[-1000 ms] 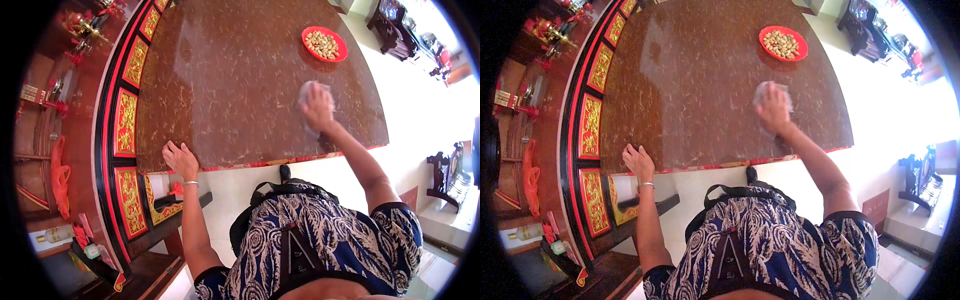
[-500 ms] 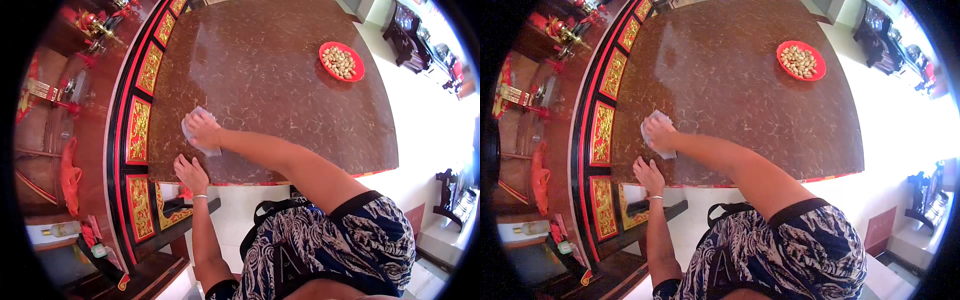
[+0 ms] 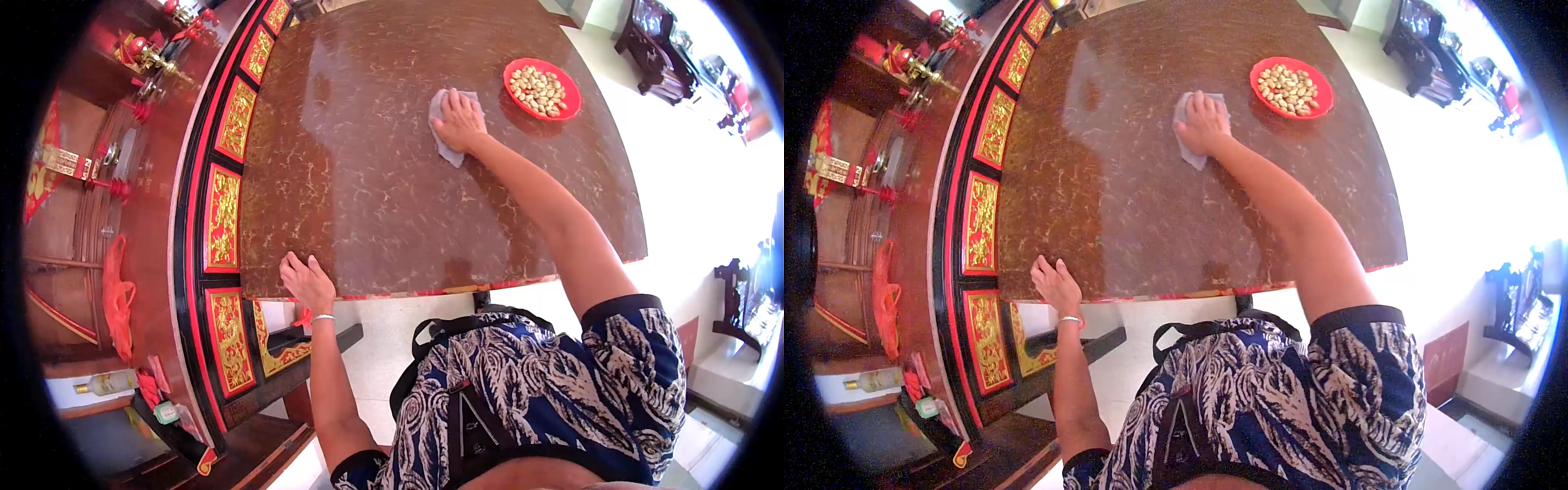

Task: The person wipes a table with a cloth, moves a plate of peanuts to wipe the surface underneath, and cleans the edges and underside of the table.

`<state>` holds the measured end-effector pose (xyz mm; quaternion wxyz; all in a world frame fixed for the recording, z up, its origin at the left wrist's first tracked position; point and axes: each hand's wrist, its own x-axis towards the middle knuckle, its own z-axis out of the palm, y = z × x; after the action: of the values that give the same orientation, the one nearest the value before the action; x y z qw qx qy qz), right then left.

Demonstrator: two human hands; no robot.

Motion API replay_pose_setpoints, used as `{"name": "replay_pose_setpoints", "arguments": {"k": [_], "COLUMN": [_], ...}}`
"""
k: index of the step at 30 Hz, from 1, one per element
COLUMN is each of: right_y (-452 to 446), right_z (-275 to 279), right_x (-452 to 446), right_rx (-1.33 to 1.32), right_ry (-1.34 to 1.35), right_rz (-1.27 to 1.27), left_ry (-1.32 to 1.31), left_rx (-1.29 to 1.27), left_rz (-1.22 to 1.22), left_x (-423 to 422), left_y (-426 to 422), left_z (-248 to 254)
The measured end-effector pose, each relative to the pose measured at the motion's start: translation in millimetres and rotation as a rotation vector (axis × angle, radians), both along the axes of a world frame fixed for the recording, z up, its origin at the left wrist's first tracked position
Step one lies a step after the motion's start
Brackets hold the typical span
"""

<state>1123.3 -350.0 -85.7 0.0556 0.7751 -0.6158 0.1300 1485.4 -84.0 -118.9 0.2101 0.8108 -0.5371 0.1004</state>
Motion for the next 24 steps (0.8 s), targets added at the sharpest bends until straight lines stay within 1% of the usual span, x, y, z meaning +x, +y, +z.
{"name": "replay_pose_setpoints", "arguments": {"k": [10, 12, 13, 14, 16, 17, 19, 20, 22, 24], "right_y": [198.9, 225.8, 229.6, 226.9, 205.6, 191.2, 147.0, 101.2, 67.2, 66.3], "right_z": [1.9, 8.2, 6.8, 10.5, 23.6, 37.0, 38.2, 2.1, -12.6, 39.1], "right_x": [-133.7, -148.9, -156.8, -166.0, -187.4, -183.0, -208.5, -249.8, -274.4, -246.4], "right_rx": [-0.031, 0.020, -0.002, -0.002, 0.168, 0.126, -0.141, -0.188, -0.234, 0.169], "right_ry": [0.089, 0.105, 0.034, 0.038, -0.354, -0.882, -0.811, -0.704, -0.600, -1.122], "right_rz": [-0.122, -0.097, -0.076, -0.092, -0.100, -0.293, -0.426, -0.377, -0.314, -0.566], "left_ry": [-0.007, 0.002, 0.027, 0.052, 0.026, 0.019, 0.004, 0.004, 0.021, 0.043], "left_rx": [-0.018, -0.015, -0.003, 0.010, -0.006, -0.002, 0.008, 0.006, 0.015, 0.018], "left_rz": [0.013, 0.008, 0.032, 0.057, 0.038, 0.043, 0.056, 0.057, 0.070, 0.074], "left_x": [-1.8, -4.0, -6.1, -6.9, -4.5, -3.5, -4.1, -5.0, -5.8, -7.0], "left_y": [1.2, 0.8, 1.0, 0.8, 0.5, -0.1, -0.3, -0.2, 0.1, 0.5], "left_z": [1.0, 3.1, 6.3, 7.2, 3.2, 1.6, 1.4, 2.6, 4.6, 6.1]}}
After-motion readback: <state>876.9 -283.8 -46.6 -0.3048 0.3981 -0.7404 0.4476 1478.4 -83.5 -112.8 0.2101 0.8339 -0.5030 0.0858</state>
